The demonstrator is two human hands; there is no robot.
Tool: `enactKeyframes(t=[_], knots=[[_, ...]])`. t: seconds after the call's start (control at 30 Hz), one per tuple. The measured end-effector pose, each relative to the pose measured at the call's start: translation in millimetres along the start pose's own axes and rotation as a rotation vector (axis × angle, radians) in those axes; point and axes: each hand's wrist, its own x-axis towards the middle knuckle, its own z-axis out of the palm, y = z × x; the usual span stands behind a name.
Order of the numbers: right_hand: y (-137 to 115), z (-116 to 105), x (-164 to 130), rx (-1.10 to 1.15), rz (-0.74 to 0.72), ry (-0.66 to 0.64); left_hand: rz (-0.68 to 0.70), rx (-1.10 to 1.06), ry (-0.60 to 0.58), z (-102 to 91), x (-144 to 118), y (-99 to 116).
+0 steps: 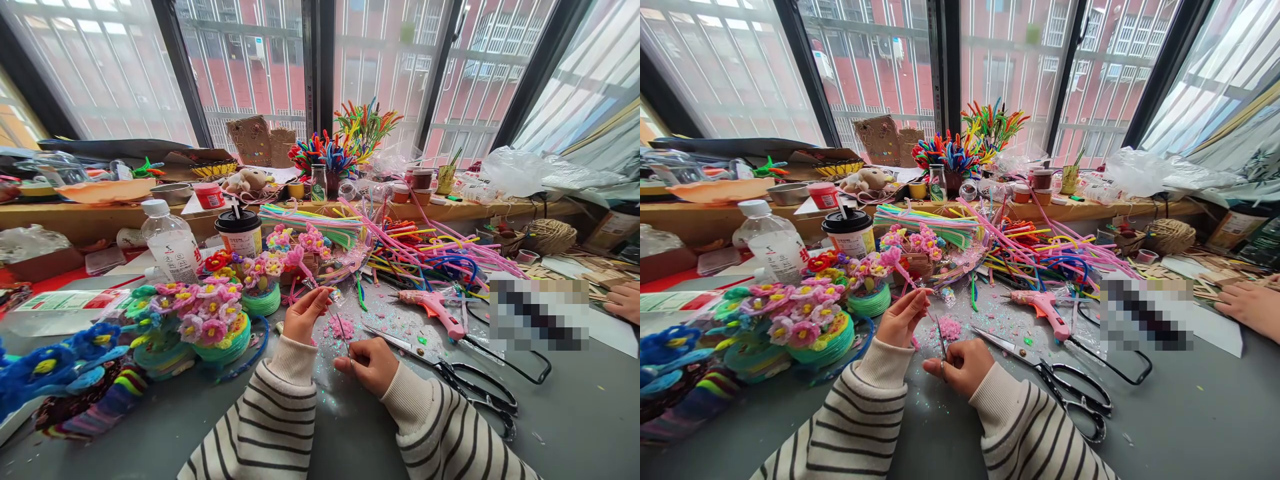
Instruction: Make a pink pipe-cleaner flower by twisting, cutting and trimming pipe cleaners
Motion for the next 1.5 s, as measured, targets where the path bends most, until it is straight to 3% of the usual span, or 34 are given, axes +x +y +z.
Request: enactKeyframes(t=[0.17,0.63,0.77,1.03,1.2,1.5], knots=[[1.3,1.1,0.8,-0.01,-0.011,0.016,-0.009,-0.025,0.066,6.5,-3.5,6.1],[0.0,0.6,0.6,-0.007,-0.012,0.029,-0.014,-0.051,0.101,8.4,-2.4,4.0],[1.1,-0.3,1.9,-0.007,-0.013,0.136,-0.002,-0.065,0.097,8.9,-2.7,3.0],[-1.8,-5.1,-1.3,0.082,-0.016,0.094,-0.014,-0.114,0.053,7.4,-1.6,4.4],[0.4,-3.5,-0.3,0.24,-0.074,0.007,0.055,-0.006,0.029,10.8,-5.2,3.9],[-0.3,1.0,5.1,0.638,0.028,-0.047,0.258,0.226,-0.068,11.5,-10.1,-3.9]])
